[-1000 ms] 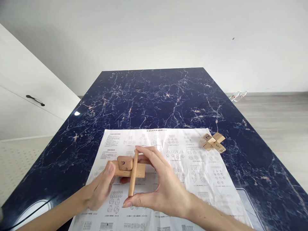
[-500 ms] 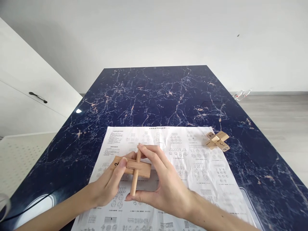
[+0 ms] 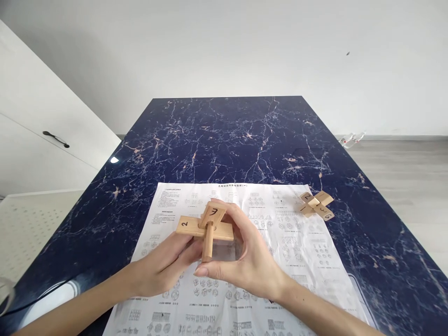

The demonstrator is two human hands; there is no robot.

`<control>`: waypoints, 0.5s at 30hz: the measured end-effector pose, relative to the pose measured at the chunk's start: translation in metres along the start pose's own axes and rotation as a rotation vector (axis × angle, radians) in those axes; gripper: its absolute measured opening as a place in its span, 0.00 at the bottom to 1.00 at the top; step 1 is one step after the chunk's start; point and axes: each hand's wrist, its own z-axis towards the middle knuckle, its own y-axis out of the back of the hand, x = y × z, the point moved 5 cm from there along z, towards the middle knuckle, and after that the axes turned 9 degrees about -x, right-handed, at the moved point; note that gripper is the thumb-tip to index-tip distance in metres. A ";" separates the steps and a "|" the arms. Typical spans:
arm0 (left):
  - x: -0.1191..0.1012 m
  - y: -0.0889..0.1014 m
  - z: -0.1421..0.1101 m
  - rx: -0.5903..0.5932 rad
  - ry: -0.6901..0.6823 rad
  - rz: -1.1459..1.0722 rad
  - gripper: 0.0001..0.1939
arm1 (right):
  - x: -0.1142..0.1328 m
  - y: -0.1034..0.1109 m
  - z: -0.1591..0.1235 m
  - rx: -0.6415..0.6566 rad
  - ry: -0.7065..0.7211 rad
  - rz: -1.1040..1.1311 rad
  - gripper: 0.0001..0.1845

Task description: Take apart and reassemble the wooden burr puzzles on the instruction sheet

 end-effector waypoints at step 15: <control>-0.004 -0.003 0.002 -0.014 -0.046 0.023 0.15 | 0.000 0.007 0.003 -0.051 -0.002 0.003 0.51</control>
